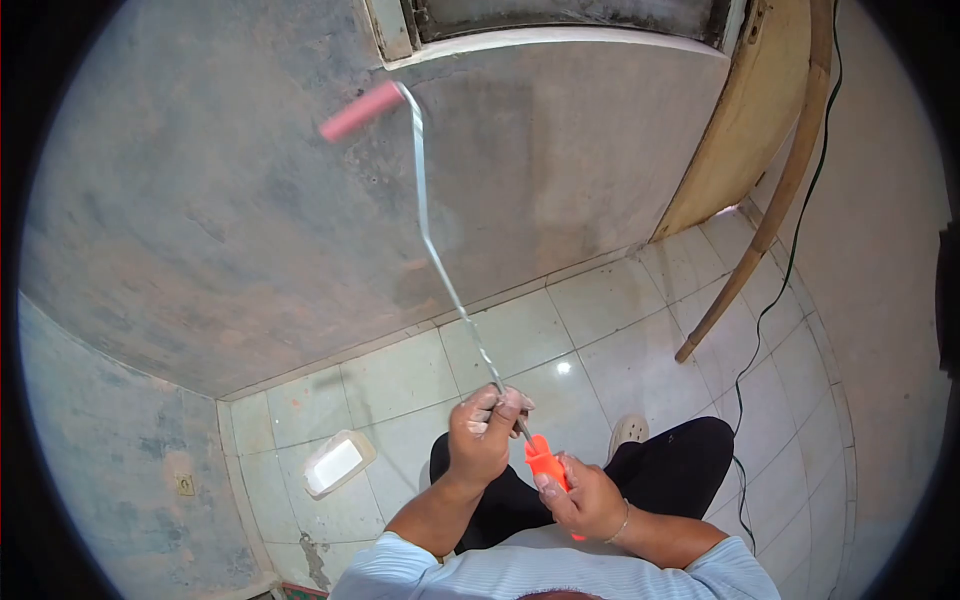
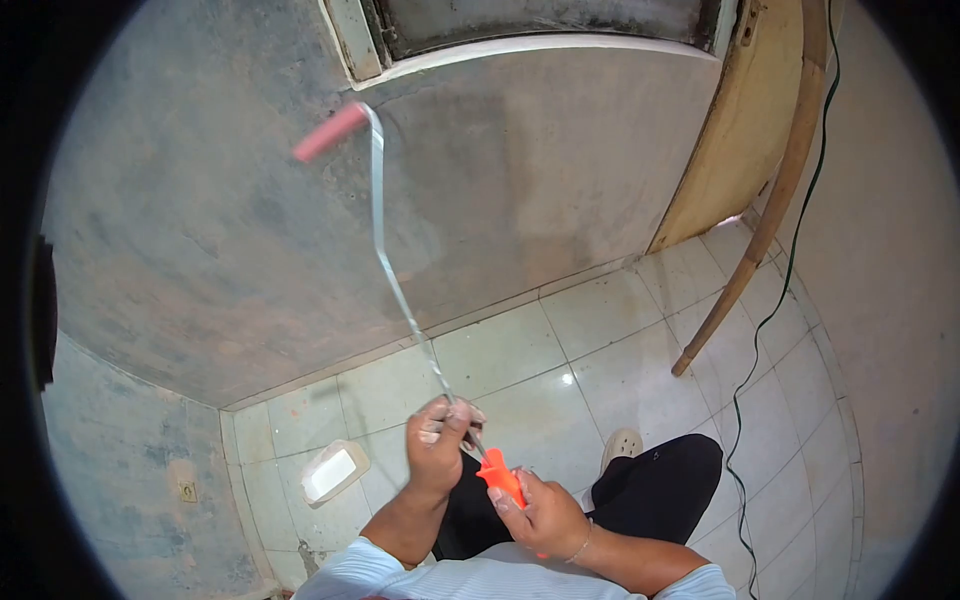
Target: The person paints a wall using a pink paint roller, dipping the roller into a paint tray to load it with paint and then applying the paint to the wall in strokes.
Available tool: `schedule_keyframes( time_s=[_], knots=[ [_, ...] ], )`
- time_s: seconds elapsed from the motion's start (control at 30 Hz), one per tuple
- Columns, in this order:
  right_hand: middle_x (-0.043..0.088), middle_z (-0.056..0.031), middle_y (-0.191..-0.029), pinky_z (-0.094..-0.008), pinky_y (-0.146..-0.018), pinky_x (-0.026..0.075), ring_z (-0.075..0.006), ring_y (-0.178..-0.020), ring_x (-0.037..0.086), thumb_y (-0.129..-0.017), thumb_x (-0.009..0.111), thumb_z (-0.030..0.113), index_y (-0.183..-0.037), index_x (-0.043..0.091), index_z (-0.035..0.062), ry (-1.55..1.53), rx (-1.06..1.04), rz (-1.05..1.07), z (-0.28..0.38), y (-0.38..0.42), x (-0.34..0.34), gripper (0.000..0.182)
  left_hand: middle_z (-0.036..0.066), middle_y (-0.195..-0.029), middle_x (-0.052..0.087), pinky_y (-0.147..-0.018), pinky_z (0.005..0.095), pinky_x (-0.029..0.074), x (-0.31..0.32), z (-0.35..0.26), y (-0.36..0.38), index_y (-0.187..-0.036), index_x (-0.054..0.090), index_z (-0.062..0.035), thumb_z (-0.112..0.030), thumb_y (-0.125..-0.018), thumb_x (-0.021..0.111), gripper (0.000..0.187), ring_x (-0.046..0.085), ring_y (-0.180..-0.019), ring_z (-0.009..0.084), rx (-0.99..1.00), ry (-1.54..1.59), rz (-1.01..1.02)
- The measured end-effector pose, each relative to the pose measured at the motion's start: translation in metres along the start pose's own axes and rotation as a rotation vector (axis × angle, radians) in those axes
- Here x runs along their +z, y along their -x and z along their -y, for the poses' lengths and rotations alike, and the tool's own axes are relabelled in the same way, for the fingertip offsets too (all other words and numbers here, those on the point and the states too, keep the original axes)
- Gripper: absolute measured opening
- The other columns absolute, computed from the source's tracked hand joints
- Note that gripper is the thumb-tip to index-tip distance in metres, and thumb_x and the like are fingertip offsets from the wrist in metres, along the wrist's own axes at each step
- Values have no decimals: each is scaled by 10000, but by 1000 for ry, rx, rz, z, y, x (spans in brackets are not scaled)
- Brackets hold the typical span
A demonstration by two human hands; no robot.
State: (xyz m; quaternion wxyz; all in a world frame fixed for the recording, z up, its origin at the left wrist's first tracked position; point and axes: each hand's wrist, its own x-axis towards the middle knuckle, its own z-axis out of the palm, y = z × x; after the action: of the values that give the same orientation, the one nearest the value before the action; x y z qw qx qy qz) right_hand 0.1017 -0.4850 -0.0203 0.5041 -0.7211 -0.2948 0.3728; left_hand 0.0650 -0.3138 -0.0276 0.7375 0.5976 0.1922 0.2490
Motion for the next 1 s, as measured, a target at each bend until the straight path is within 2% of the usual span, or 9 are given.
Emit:
schedule_keyframes(
  time_s=[0.13, 0.37, 0.5, 0.6, 0.7, 0.77, 0.87, 0.93, 1.0],
  knots=[
    [560, -192, -609, -430, -531, 454, -412, -576, 582, -947, 521, 271, -951, 527, -2, -38, -79, -43, -14, -39, 10, 273, 35, -715, 606, -570, 222, 417, -7, -5, -33, -803, 635, -6, -257, -944, 567, 296, 532, -635, 80, -5, -138, -30],
    [589, -243, -666, -481, -568, 458, -440, -636, 601, -947, 506, 323, -904, 511, 6, 119, -15, -155, -160, -88, 35, 320, 14, -702, 602, -573, 230, 422, -27, 140, -43, -821, 661, -23, -266, -950, 562, 292, 525, -632, 76, -178, -309, -61],
    [597, -249, -687, -491, -590, 461, -441, -661, 605, -945, 504, 355, -904, 512, 2, 199, 134, -151, -224, -65, 42, 356, 19, -684, 598, -570, 247, 428, -26, 216, -22, -824, 664, -15, -269, -940, 575, 293, 528, -619, 88, -341, -470, 27],
    [581, -171, -651, -432, -586, 464, -338, -602, 611, -952, 513, 340, -855, 506, 4, 279, 229, -211, -245, -49, 43, 350, 24, -675, 594, -574, 257, 430, -15, 240, -12, -831, 664, -14, -265, -934, 579, 285, 533, -623, 95, -427, -391, 31],
    [584, -231, -691, -452, -615, 466, -404, -654, 606, -952, 501, 365, -872, 520, -12, 80, 356, -331, -238, -38, 30, 386, 41, -658, 601, -568, 255, 424, -3, 248, -13, -774, 661, -15, -274, -925, 594, 308, 533, -613, 94, -348, -453, 33],
    [616, -244, -732, -472, -664, 493, -433, -720, 624, -939, 506, 406, -932, 528, -26, 379, 263, -312, -204, -24, 5, 432, 44, -645, 603, -559, 255, 420, 10, 246, -13, -744, 656, -15, -281, -919, 604, 323, 532, -598, 94, -276, -503, 54],
    [620, -212, -711, -471, -662, 492, -431, -696, 624, -933, 526, 402, -927, 530, -27, 330, 370, -301, -187, -5, -17, 429, 44, -623, 609, -528, 260, 412, 39, 223, -18, -687, 636, -15, -317, -891, 643, 364, 524, -554, 94, -320, -462, 124],
    [604, -146, -662, -422, -590, 499, -337, -590, 629, -941, 535, 367, -904, 524, -21, 361, 339, -344, -179, 0, -31, 390, 33, -596, 598, -501, 265, 403, 55, 219, -27, -667, 620, -21, -327, -858, 684, 367, 509, -516, 94, -380, -481, 214],
    [572, -91, -632, -356, -504, 483, -217, -507, 598, -953, 522, 334, -896, 517, -18, -58, 557, -156, -147, -9, -56, 356, 30, -594, 592, -497, 260, 402, 68, 220, -41, -663, 618, -24, -325, -851, 694, 363, 504, -515, 92, -393, -438, 228]
  ],
)
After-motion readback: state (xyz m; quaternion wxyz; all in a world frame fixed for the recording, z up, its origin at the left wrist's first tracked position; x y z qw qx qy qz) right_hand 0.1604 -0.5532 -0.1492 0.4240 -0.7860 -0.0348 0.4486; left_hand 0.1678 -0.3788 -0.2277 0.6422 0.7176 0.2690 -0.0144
